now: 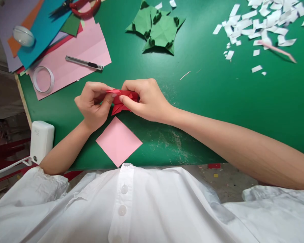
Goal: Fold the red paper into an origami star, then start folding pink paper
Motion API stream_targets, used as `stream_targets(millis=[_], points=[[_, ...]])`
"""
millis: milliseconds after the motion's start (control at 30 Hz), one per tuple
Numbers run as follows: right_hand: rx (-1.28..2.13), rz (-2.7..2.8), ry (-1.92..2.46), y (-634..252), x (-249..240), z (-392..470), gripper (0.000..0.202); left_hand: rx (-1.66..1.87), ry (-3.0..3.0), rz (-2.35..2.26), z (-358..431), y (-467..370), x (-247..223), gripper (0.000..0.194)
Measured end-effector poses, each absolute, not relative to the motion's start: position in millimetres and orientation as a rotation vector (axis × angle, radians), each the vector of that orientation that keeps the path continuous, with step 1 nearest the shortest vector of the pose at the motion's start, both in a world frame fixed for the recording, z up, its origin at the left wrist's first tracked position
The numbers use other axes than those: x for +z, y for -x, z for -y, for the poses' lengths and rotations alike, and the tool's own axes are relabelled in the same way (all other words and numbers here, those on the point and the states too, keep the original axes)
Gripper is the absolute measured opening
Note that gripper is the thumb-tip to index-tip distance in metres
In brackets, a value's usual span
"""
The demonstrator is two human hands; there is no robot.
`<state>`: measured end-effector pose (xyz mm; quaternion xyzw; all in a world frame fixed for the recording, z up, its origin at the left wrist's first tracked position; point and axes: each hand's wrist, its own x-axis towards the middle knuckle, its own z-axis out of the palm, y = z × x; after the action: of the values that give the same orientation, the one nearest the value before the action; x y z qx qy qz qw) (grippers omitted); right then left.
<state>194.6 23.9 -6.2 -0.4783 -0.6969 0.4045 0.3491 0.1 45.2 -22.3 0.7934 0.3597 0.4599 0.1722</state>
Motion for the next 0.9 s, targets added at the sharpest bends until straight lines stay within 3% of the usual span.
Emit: stream_targets(millis=[400, 567, 900], points=[[0.762, 1.941, 1.257, -191.8, -13.3, -22.4, 0.018, 1.073, -2.013, -0.940, -49.9, 1.2, -25.4, 0.021], [0.663, 1.981, 1.190, -190.1, -15.7, -21.5, 0.022, 1.122, -2.071, -0.934, -48.1, -0.5, -22.8, 0.012], [0.771, 2.007, 1.303, -191.4, -9.9, -20.2, 0.023, 1.177, -2.182, -0.960, -45.1, -0.9, -24.0, 0.013]])
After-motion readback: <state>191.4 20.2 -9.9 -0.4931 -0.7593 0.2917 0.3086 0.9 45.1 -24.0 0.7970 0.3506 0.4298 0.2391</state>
